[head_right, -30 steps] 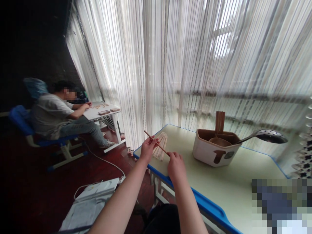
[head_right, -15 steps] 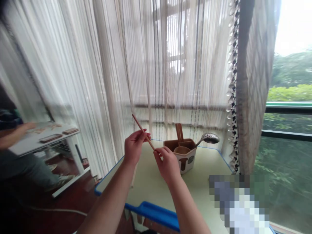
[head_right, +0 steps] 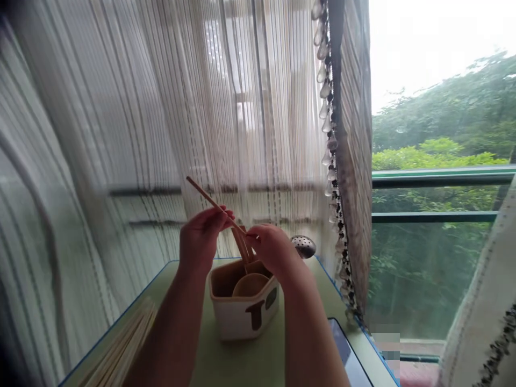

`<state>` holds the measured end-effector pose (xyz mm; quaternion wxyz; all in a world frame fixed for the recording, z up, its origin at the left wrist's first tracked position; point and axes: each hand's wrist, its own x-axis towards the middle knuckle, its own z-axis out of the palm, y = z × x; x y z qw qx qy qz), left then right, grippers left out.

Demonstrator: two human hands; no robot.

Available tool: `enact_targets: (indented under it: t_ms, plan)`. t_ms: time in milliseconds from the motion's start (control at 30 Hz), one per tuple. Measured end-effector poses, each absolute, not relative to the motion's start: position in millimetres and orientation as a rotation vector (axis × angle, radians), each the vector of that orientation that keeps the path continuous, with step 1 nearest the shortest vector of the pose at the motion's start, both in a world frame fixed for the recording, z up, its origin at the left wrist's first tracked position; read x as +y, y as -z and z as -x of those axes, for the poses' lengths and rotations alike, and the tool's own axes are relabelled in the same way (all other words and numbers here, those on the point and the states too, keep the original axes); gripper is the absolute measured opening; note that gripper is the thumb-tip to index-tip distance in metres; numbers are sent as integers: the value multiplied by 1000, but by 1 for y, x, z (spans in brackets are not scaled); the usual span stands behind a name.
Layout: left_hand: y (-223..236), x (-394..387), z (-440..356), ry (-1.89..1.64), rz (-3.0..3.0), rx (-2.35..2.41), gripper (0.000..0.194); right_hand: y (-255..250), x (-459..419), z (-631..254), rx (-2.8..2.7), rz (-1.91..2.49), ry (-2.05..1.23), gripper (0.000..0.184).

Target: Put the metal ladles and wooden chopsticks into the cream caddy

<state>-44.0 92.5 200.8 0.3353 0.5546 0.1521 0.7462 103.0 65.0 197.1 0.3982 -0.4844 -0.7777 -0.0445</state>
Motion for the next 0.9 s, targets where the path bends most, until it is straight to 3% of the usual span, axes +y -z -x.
enact_targets:
  t_ms: [300,533,900]
  plan:
    - [-192,100,35,-1978,-1694,632,22,-189,82,-108,-1952,1270,-61,12]
    - [-184,109,26,-1954,-1774,698,19,-194,81,-107,-1795,1166,-38,19]
    - [-178,111,21,-1814,-1830,685,29,-191,80,-116,-1878,1324,43,9]
